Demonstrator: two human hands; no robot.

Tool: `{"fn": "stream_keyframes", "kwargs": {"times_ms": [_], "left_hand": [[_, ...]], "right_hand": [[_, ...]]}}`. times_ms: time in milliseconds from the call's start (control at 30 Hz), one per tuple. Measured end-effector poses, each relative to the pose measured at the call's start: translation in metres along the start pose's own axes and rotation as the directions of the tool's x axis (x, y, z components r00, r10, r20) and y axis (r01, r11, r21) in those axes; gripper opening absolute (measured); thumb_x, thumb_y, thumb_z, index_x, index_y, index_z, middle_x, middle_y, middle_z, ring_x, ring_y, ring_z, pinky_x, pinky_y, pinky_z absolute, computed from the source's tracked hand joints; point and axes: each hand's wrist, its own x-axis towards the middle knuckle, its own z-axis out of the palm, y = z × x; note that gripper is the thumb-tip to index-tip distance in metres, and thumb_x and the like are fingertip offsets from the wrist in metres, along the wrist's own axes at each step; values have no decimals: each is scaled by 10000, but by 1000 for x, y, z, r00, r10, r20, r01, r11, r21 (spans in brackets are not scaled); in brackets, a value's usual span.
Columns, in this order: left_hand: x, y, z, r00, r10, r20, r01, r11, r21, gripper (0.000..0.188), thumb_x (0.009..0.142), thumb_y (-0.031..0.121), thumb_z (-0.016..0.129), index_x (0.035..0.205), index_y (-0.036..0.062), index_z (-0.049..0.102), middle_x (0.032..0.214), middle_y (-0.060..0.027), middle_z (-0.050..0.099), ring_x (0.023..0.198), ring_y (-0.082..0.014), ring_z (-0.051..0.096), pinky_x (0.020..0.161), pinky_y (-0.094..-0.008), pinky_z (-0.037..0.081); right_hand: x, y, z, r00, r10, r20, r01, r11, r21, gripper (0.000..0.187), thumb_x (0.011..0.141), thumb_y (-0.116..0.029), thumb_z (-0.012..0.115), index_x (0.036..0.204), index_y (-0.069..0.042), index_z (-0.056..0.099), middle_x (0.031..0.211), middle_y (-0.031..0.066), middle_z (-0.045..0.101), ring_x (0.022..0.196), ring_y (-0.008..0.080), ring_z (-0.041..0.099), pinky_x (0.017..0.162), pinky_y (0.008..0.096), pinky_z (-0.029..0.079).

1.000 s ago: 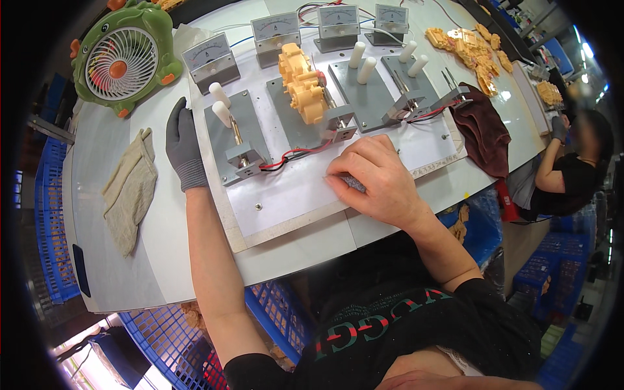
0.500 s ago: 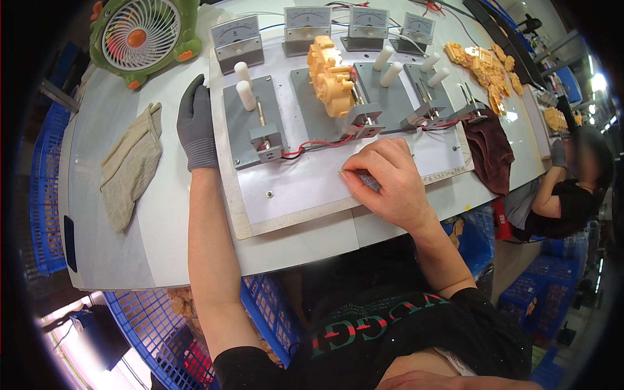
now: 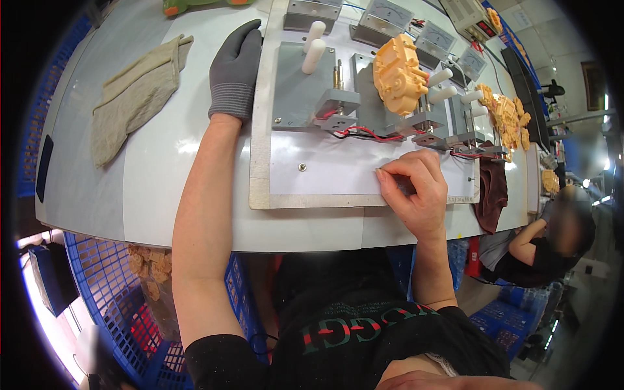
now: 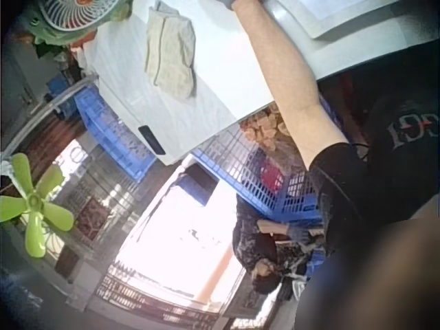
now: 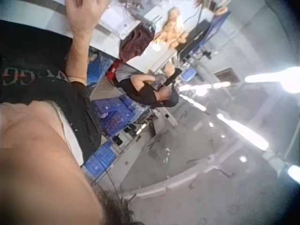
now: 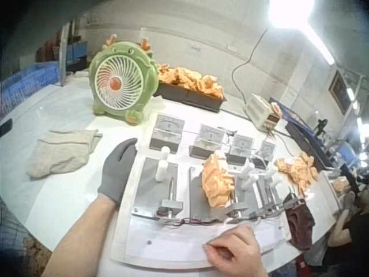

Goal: The person tests electronic housing components using a continuity tester with probes, then sorts the components into bins by hand.

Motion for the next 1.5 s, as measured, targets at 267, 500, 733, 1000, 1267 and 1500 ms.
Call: {"fn": "stream_keyframes", "kwargs": {"times_ms": [267, 500, 733, 1000, 1267, 1500], "left_hand": [[-2, 1, 0, 1000, -5, -10, 6, 1000, 27, 397, 988, 335, 576, 1287, 112, 712, 1235, -104, 730, 1138, -226, 671, 1034, -321, 479], [-2, 1, 0, 1000, 25, -13, -25, 999, 40, 405, 984, 339, 575, 1288, 109, 711, 1234, -108, 730, 1141, -231, 671, 1039, -322, 476], [-2, -1, 1, 1000, 26, -10, -26, 999, 21, 403, 989, 342, 578, 1290, 109, 710, 1235, -108, 730, 1140, -229, 671, 1039, -322, 476], [-1, -2, 0, 1000, 22, -6, -22, 999, 35, 404, 991, 344, 573, 1294, 114, 710, 1236, -102, 731, 1143, -229, 670, 1043, -324, 475], [-1, -1, 0, 1000, 23, -10, -23, 999, 33, 400, 990, 331, 577, 1295, 109, 709, 1238, -115, 730, 1146, -226, 671, 1042, -321, 475], [-1, -1, 0, 1000, 9, -4, -8, 1000, 11, 399, 993, 332, 581, 1298, 108, 707, 1240, -109, 730, 1143, -228, 671, 1036, -322, 480]], "right_hand": [[-2, -1, 1, 1000, 30, -2, -30, 1000, 3, 186, 741, -22, 831, 846, -92, 695, 823, 14, 629, 812, 221, 584, 772, 352, 432], [-2, -2, 2, 1000, 17, -10, -17, 1000, -4, 186, 745, -22, 828, 855, -93, 696, 825, 15, 636, 822, 221, 594, 778, 353, 433], [-1, -1, 1, 1000, 10, -10, -10, 1000, -8, 180, 749, -27, 826, 853, -93, 695, 823, 15, 642, 815, 219, 598, 780, 353, 431], [-2, -1, 2, 1000, 17, -12, -18, 1000, -12, 181, 750, -34, 828, 850, -97, 691, 821, 15, 641, 818, 221, 598, 784, 356, 433], [-2, -1, 2, 1000, 14, -13, -14, 1000, -12, 181, 751, -34, 826, 850, -98, 688, 819, 11, 642, 809, 216, 599, 783, 357, 431], [-1, -2, 1, 1000, 3, -12, -4, 1000, -17, 171, 754, -35, 821, 844, -99, 690, 814, 7, 643, 786, 206, 595, 775, 353, 420]]}}
